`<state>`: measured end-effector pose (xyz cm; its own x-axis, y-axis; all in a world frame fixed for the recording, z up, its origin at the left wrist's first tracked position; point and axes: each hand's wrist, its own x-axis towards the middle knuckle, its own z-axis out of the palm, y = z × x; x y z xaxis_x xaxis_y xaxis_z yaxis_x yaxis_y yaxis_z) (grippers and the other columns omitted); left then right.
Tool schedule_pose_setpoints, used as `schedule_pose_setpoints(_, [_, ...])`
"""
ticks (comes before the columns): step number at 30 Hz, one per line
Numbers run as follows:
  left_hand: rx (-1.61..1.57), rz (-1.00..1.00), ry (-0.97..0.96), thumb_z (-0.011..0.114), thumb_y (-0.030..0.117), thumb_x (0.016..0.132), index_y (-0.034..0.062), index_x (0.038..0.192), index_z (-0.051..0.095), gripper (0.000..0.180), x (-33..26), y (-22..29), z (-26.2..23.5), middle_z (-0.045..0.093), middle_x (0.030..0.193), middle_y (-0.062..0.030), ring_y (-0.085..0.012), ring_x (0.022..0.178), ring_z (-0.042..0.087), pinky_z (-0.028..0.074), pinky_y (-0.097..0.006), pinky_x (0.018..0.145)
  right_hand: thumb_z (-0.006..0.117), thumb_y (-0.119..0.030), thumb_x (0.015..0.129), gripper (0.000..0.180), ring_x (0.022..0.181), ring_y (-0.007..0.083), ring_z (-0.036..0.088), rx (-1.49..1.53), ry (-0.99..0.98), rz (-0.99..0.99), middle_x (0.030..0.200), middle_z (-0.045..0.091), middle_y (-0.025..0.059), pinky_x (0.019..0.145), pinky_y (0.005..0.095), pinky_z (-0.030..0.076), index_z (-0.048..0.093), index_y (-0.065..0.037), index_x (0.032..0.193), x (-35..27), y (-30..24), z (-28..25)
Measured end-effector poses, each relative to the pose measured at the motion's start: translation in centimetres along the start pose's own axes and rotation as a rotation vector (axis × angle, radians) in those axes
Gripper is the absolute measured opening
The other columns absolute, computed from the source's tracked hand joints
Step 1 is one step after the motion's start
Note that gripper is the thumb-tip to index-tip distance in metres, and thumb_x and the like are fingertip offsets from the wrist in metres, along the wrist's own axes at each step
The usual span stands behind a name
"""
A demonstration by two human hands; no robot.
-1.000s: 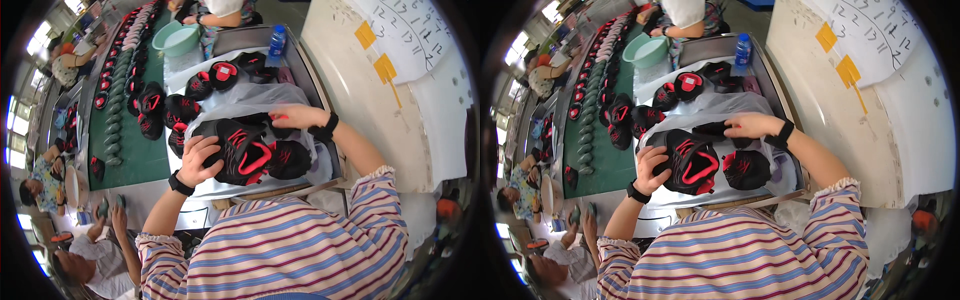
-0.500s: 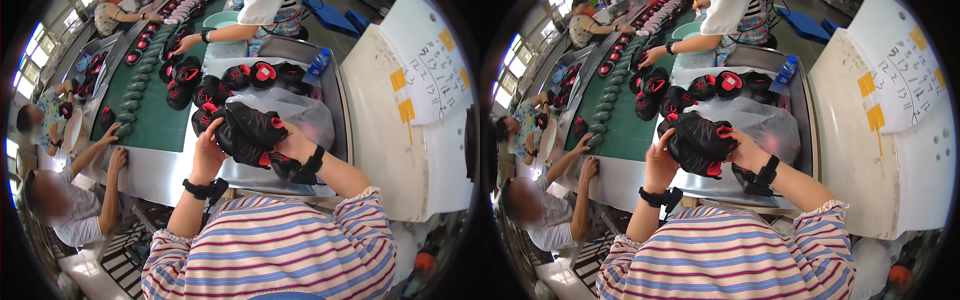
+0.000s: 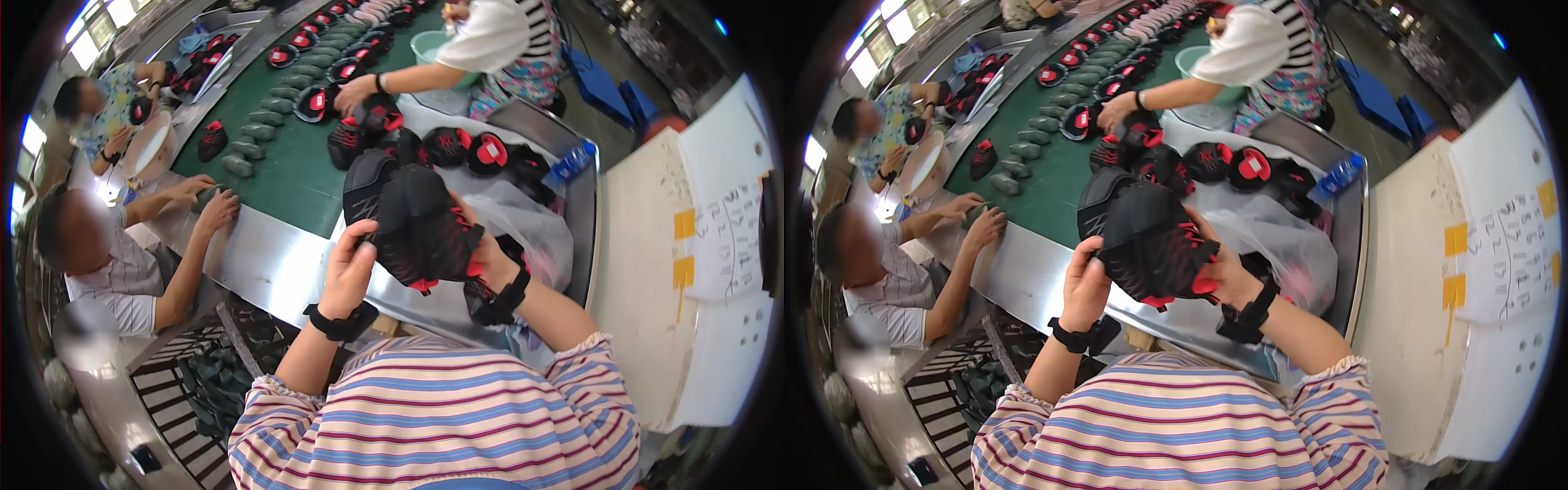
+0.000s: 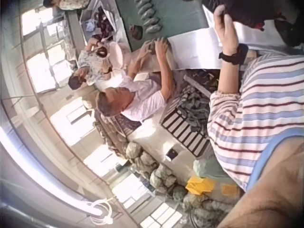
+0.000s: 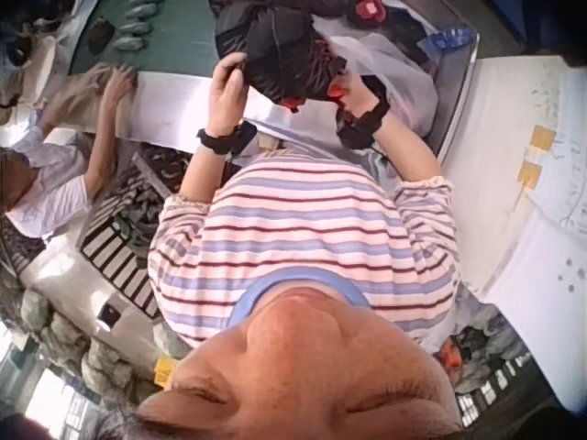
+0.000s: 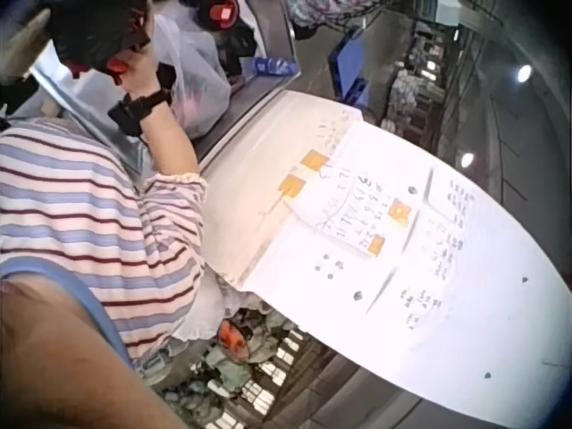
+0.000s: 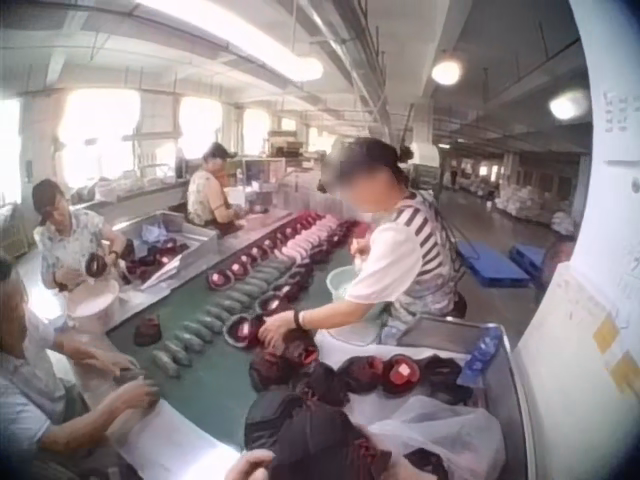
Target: The person unpacks a large sack of black and pink sneakers and places them into a clear plastic bag on a metal table. They handle the shoes one by one, arranging them inside the bag. The person then ties the bag closed and moves it to a nearby pile of other packed bags.
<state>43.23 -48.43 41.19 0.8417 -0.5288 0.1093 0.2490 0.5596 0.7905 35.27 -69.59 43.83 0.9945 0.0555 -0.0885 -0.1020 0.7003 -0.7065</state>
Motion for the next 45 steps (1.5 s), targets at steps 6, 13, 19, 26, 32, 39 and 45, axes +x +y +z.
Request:
schedule_pose_setpoints(6, [-0.056,0.153,0.067,0.047,0.013,0.090,-0.0002,0.109,0.055,0.025,2.7,1.9,-5.2,0.057,0.100,-0.0034,-0.0093,0.086,0.052,0.038,-0.021,0.078,0.060,-0.015,0.078,0.063,0.108,0.0184,0.050,-1.272,0.075,-0.395,0.122,0.049,0.0102,0.093,0.0316,0.039,0.033,-0.005,0.134,4.8,-1.8,3.8])
schedule_pose_setpoints(13, [0.125,-0.335,0.186,0.073,0.017,0.073,-0.0075,0.106,0.054,0.046,5.4,5.1,-7.1,0.062,0.094,-0.0078,-0.0121,0.082,0.059,0.048,-0.025,0.076,0.074,-0.017,0.057,0.094,0.107,0.0310,0.046,-1.437,-0.207,0.003,0.110,0.043,0.0161,0.095,0.0325,0.034,0.026,-0.007,0.138,11.0,0.7,5.6])
schedule_pose_setpoints(19, [0.152,0.029,0.656,0.070,0.016,0.075,-0.0048,0.101,0.051,0.039,14.6,10.7,-20.5,0.060,0.092,-0.0126,-0.0188,0.081,0.060,0.049,-0.030,0.072,0.062,-0.011,0.077,0.073,0.123,0.0260,0.036,-0.733,-0.034,-0.076,0.135,0.026,0.0125,0.083,0.0308,0.047,0.022,0.001,0.136,14.3,2.6,3.6])
schedule_pose_setpoints(26, [0.648,0.083,0.935,0.065,0.028,0.079,0.0143,0.134,0.028,0.068,21.8,17.9,-43.5,0.047,0.119,-0.0118,-0.0253,0.104,0.047,0.041,-0.046,0.078,0.058,-0.004,0.079,0.037,0.099,0.0176,0.057,-0.873,-0.120,0.285,0.114,0.051,0.0092,0.077,0.0275,0.048,0.050,0.003,0.115,7.5,0.5,3.0])
schedule_pose_setpoints(32, [0.713,-0.388,0.320,0.057,0.025,0.085,0.0054,0.119,0.047,0.041,23.5,8.2,-29.4,0.058,0.106,-0.0057,-0.0176,0.096,0.056,0.042,-0.032,0.080,0.053,-0.010,0.084,0.020,0.080,0.0150,0.062,-0.843,0.031,0.613,0.084,0.063,0.0084,0.072,0.0263,0.049,0.059,0.003,0.098,-1.4,-4.1,-0.7])
schedule_pose_setpoints(39, [0.515,-0.625,-1.244,0.052,0.018,0.087,0.0027,0.117,0.050,0.034,13.9,-0.8,0.9,0.057,0.113,-0.0096,-0.0184,0.104,0.054,0.041,-0.031,0.089,0.049,-0.021,0.082,0.034,0.068,0.0197,0.062,-1.399,0.680,0.468,0.079,0.062,0.0126,0.057,0.0335,0.048,0.050,-0.005,0.113,-8.6,-6.3,-9.0])
schedule_pose_setpoints(45, [0.913,-0.078,-1.282,0.061,0.020,0.079,0.0025,0.123,0.044,0.051,4.0,-17.1,9.6,0.052,0.116,-0.0157,-0.0284,0.111,0.048,0.039,-0.035,0.094,0.064,-0.021,0.069,0.048,0.101,0.0320,0.053,-2.053,0.542,0.465,0.103,0.059,0.0131,0.080,0.0414,0.045,0.052,-0.010,0.114,-11.9,-6.6,-10.8])
